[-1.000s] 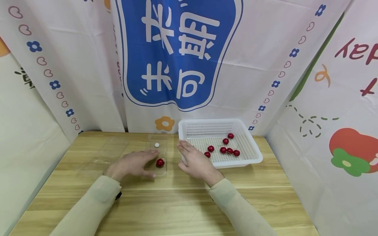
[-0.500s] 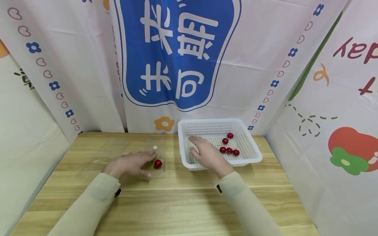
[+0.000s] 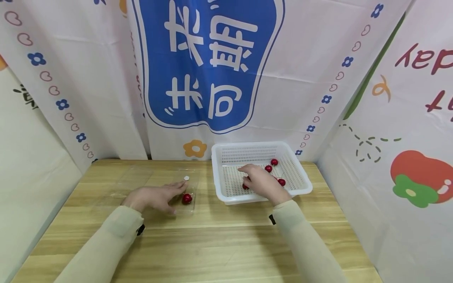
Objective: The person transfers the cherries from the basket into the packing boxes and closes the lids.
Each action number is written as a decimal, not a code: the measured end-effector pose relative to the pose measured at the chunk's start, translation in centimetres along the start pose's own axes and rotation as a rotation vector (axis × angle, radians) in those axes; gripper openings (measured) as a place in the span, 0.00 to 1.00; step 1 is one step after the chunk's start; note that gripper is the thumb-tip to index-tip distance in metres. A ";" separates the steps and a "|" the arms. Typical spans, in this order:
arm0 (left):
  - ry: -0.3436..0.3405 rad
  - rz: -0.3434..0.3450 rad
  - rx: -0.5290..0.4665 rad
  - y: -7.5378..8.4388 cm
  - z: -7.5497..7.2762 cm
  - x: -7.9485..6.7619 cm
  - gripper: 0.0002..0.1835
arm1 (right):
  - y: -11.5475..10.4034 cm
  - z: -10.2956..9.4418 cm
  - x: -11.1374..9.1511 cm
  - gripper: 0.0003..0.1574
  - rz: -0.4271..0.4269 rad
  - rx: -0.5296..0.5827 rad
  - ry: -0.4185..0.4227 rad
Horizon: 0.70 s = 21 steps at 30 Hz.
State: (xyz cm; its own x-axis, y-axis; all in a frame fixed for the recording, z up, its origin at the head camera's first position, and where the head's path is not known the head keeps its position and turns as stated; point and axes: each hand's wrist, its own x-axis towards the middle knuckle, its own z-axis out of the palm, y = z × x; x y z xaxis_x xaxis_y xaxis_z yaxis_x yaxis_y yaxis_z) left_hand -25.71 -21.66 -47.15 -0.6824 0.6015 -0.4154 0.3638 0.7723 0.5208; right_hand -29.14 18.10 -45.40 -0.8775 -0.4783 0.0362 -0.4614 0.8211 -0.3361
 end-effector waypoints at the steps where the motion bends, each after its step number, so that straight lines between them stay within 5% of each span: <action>1: 0.006 -0.001 -0.008 0.1 0.1 0.0 0.59 | 0.1 0.0 0.0 0.27 -0.002 -0.006 -0.011; 10: 0.084 -0.001 0.009 0.6 1.1 0.0 0.58 | 0.6 -0.2 0.7 0.23 0.043 -0.023 -0.154; 21: 0.219 -0.028 0.080 1.0 3.1 1.0 0.59 | 1.1 0.7 1.1 0.20 0.100 -0.041 -0.221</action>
State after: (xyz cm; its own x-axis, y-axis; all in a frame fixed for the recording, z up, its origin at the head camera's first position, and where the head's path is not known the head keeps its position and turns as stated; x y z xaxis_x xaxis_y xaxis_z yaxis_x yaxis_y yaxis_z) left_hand -24.10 -19.60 -49.33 -0.8109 0.5280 -0.2525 0.3860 0.8068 0.4473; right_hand -30.48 18.22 -46.39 -0.8711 -0.4468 -0.2037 -0.3826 0.8776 -0.2889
